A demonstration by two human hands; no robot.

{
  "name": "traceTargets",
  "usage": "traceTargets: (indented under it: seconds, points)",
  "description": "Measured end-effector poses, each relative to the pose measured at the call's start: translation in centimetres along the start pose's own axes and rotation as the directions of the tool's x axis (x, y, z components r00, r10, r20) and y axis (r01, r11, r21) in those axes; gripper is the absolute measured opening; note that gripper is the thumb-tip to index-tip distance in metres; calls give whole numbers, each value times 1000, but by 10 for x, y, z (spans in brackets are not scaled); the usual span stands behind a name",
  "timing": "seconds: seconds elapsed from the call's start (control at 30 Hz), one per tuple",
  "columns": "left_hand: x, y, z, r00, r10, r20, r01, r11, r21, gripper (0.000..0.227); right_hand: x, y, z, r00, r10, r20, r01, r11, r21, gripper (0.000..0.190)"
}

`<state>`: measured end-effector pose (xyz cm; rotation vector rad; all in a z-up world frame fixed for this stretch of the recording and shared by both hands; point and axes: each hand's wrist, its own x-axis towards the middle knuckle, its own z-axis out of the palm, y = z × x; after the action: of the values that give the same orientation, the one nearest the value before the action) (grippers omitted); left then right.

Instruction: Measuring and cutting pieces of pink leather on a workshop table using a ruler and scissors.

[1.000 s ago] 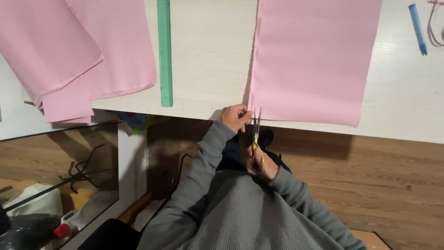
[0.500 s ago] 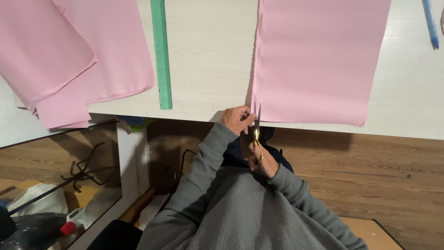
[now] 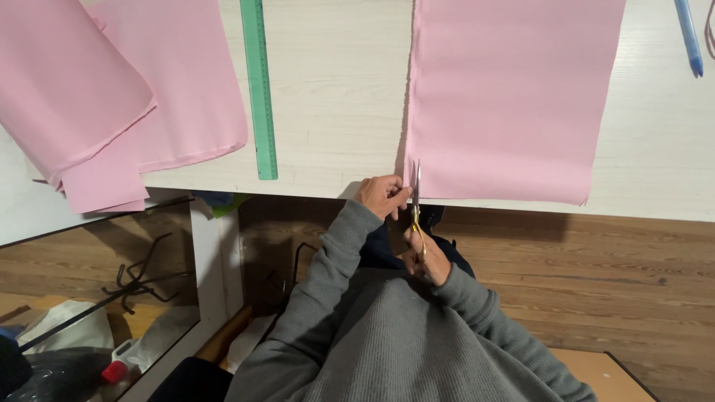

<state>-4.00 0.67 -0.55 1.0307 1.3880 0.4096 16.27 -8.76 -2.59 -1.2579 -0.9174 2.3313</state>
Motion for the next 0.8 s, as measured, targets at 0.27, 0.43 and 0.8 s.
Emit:
traceTargets:
  seconds: [0.27,0.43,0.8]
  points:
    - [-2,-2,3,1000,-27,-2,27,998,64,29,1,-1,5,998,40,-48,-38,999,34,47]
    - [-2,4,2,999,-46,4,45,992,114,29,-5,-15,6,995,75,-63,-72,996,46,47]
    - [-2,-12,9,1000,0,2,-1,981,194,27,-2,-23,8,987,111,-112,-111,994,6,47]
